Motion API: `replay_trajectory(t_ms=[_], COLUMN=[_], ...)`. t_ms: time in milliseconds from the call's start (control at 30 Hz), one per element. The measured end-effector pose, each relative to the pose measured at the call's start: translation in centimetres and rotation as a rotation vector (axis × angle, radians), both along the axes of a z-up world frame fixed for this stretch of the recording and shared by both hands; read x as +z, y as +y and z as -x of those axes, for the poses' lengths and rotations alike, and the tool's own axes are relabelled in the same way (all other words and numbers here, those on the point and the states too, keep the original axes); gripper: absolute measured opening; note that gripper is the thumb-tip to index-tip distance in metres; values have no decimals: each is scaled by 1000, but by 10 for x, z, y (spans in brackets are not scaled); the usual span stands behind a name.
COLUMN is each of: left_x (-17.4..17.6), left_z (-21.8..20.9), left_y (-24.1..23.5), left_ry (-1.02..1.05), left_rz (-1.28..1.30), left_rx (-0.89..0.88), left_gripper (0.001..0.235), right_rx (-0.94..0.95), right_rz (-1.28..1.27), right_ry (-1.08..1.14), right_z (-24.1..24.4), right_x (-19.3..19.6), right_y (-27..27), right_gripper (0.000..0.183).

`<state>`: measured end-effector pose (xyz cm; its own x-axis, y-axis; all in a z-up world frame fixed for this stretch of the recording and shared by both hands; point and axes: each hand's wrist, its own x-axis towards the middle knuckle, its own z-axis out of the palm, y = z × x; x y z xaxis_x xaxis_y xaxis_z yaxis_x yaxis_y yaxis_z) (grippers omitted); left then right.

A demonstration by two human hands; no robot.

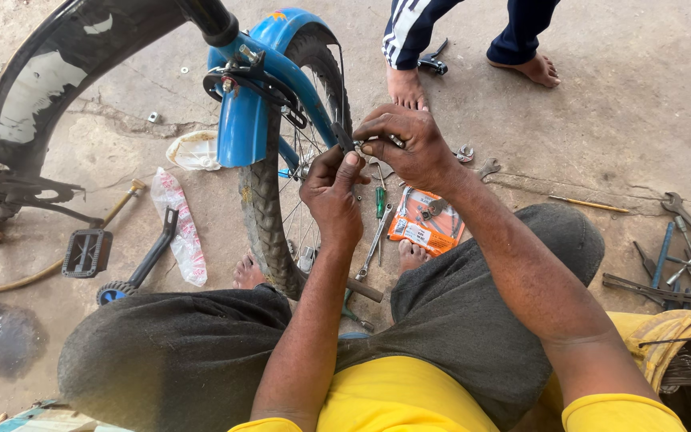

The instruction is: The person is repairing the front wheel of a bicycle. They use various tools, including a wrench and pliers, to adjust and tighten components on the front wheel hub and brake assembly.

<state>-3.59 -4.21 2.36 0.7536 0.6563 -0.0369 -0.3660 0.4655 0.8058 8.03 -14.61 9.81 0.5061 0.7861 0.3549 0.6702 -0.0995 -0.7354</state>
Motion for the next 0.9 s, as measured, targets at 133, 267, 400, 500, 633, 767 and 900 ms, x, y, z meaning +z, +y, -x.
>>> replay_trajectory(t_ms=[133, 267, 400, 500, 633, 767, 900], left_x=[4, 6, 8, 8, 7, 6, 6], left_z=[2, 5, 4, 3, 0, -1, -2], left_y=[2, 4, -3, -4, -2, -2, -4], left_ry=[-18, -18, 15, 20, 1, -15, -10], left_rz=[37, -18, -5, 24, 18, 39, 51], left_rx=[-26, -93, -132, -97, -74, -58, -56], left_gripper=[29, 28, 29, 31, 32, 33, 31], right_rx=[25, -157, -301, -212, -230, -208, -190], right_rz=[-62, 128, 251, 124, 45, -150, -149], right_ry=[34, -10, 134, 253, 430, 530, 518], right_z=[0, -1, 0, 4, 11, 13, 12], right_x=[-9, -23, -28, -22, -9, -1, -2], right_y=[-4, -2, 3, 5, 3, 5, 3], right_gripper=[22, 37, 48, 41, 27, 18, 15])
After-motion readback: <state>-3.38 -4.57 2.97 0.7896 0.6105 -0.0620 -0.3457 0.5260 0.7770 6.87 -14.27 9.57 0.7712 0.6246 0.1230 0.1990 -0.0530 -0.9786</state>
